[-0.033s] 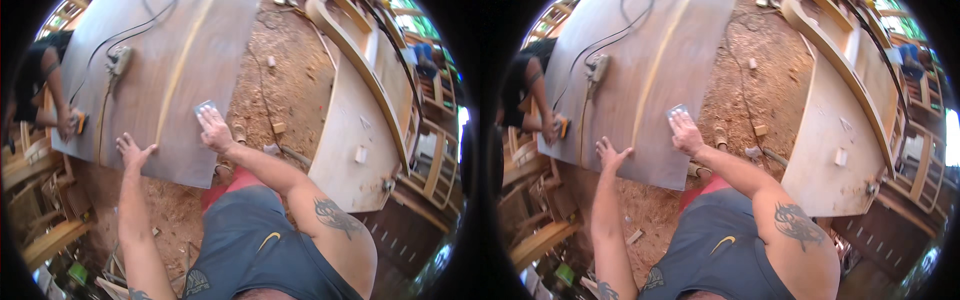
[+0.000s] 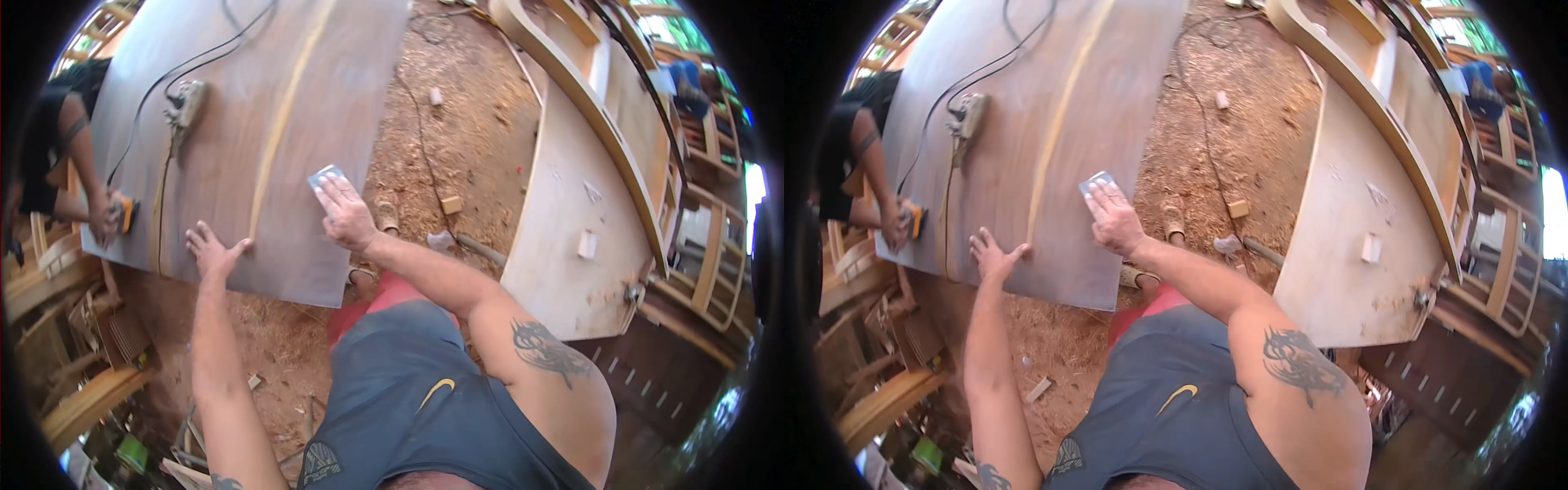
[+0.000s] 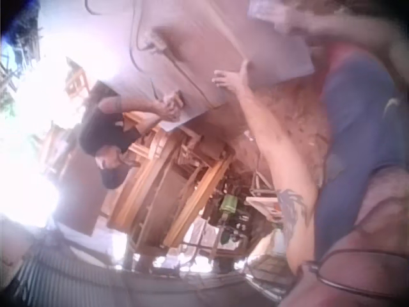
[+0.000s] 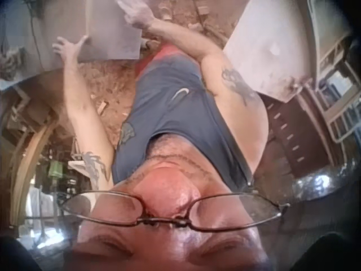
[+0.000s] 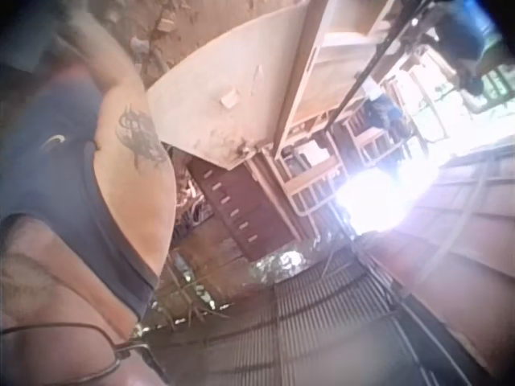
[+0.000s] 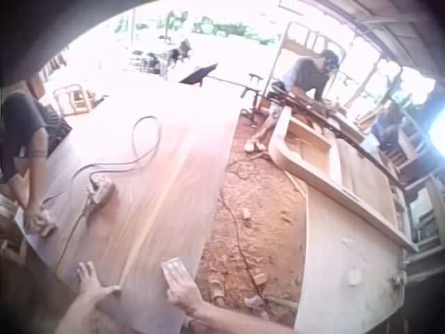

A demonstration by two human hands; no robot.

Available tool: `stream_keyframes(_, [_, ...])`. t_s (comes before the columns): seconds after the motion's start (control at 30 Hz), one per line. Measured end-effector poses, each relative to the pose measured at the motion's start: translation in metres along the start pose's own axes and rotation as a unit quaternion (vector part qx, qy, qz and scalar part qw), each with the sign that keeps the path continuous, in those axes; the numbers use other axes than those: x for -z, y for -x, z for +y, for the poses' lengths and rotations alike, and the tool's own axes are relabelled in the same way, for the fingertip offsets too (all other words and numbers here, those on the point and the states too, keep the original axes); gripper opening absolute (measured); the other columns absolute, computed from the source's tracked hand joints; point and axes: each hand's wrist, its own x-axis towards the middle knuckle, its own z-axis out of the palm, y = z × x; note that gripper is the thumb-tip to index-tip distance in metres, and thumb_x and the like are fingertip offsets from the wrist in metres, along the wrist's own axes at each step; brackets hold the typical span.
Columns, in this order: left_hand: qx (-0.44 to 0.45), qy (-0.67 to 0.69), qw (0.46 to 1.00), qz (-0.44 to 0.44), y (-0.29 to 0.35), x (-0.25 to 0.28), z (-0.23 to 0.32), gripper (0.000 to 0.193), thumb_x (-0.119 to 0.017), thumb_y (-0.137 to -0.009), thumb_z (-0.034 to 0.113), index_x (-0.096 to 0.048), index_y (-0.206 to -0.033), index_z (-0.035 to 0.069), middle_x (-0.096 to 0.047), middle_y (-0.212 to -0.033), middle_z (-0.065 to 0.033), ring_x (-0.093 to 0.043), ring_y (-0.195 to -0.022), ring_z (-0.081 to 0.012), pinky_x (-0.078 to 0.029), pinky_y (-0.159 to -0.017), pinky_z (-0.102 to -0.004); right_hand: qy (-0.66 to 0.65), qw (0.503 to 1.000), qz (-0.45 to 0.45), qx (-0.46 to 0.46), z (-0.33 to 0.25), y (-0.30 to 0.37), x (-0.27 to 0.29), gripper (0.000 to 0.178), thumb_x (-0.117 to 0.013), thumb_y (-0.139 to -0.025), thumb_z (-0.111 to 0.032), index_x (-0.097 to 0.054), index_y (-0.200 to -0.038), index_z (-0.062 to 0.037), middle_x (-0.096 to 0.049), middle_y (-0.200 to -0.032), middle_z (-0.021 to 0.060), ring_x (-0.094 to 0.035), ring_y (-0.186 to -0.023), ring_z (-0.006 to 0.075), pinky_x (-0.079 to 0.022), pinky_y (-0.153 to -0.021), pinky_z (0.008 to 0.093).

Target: The person sands the surface of a wooden tabletop by hand with a piece of sandpaper and a sanding block, including the edges and the center.

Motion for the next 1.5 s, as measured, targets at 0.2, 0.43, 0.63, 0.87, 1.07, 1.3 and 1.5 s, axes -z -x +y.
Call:
stream_keyframes(0.2, [-0.040,-0.042,0.998,0.039,-0.020,-0.010,-0.002,0.144,-0.084,-0.066,0.074,-0.006,-0.167,0.007,-0.008,-0.169,-0.0331,-0.016,-0.155,-0.0523,-0.026,-0.126,-0.0545,-0.121,0.987,0.106,0.002,-0.015,-0.004,0.026,0.060,-0.059,-0.077,-0.002,-0.060,-0.137,0.0019,-0.064,-0.135,0.0224,-0.061,-0.128,0.0382,-0.048,-0.113,0.0466])
stream_keyframes(0.43, [-0.040,-0.033,0.998,0.039,-0.014,0.003,0.013,0.138,-0.085,-0.067,0.068,-0.010,-0.167,0.011,-0.013,-0.170,-0.0282,-0.023,-0.154,-0.0474,-0.030,-0.124,-0.0553,-0.337,0.916,0.070,-0.207,-0.067,0.000,0.065,0.046,-0.057,-0.084,-0.004,-0.063,-0.129,-0.0056,-0.072,-0.118,0.0214,-0.070,-0.109,0.0393,-0.056,-0.097,0.0430])
stream_keyframes(0.63, [-0.514,0.150,0.826,0.177,0.092,-0.021,0.081,0.107,-0.086,-0.073,0.024,-0.029,-0.163,0.012,-0.023,-0.169,-0.0226,-0.028,-0.154,-0.0419,-0.030,-0.124,-0.0509,-0.298,0.826,0.076,-0.472,-0.030,0.060,0.069,0.037,-0.061,-0.087,-0.016,-0.065,-0.122,-0.0048,-0.074,-0.106,0.0219,-0.072,-0.100,0.0374,-0.055,-0.091,0.0421])
stream_keyframes(0.87, [-0.599,0.072,0.795,-0.062,0.195,0.009,0.175,0.095,-0.083,-0.076,0.021,-0.037,-0.157,0.008,-0.052,-0.151,-0.0211,-0.047,-0.141,-0.0421,-0.037,-0.119,-0.0507,-0.453,0.756,0.071,-0.467,-0.013,0.086,0.085,0.031,-0.068,-0.084,-0.020,-0.072,-0.110,-0.0043,-0.075,-0.104,0.0167,-0.071,-0.096,0.0289,-0.055,-0.087,0.0385])
stream_keyframes(1.07, [-0.466,0.315,0.827,-0.027,0.155,-0.014,0.146,0.079,-0.078,-0.085,0.028,-0.044,-0.150,-0.003,-0.065,-0.120,-0.0213,-0.067,-0.108,-0.0317,-0.055,-0.090,-0.0403,-0.134,0.879,0.191,-0.417,0.065,0.126,0.233,0.054,-0.076,-0.085,-0.037,-0.064,-0.124,-0.0017,-0.069,-0.119,0.0235,-0.067,-0.107,0.0397,-0.055,-0.093,0.0481])
stream_keyframes(1.3, [-0.270,0.552,0.772,-0.163,0.127,-0.025,0.098,0.066,-0.062,-0.097,0.039,-0.046,-0.149,0.002,-0.057,-0.089,-0.0080,-0.051,-0.057,-0.0102,-0.041,-0.046,-0.0232,0.355,0.658,0.261,-0.611,0.229,0.314,0.365,0.071,-0.070,-0.083,-0.030,-0.052,-0.150,-0.0116,-0.060,-0.138,0.0187,-0.052,-0.130,0.0391,-0.041,-0.114,0.0521])
stream_keyframes(1.5, [-0.212,0.539,0.798,-0.167,0.147,-0.009,0.137,0.064,-0.054,-0.105,0.045,-0.045,-0.152,0.003,-0.052,-0.083,-0.0049,-0.044,-0.051,-0.0079,-0.037,-0.042,-0.0230,0.238,0.702,0.163,-0.651,0.244,0.354,0.382,0.066,-0.071,-0.083,-0.035,-0.055,-0.144,-0.0167,-0.060,-0.137,0.0170,-0.051,-0.132,0.0382,-0.043,-0.110,0.0542])
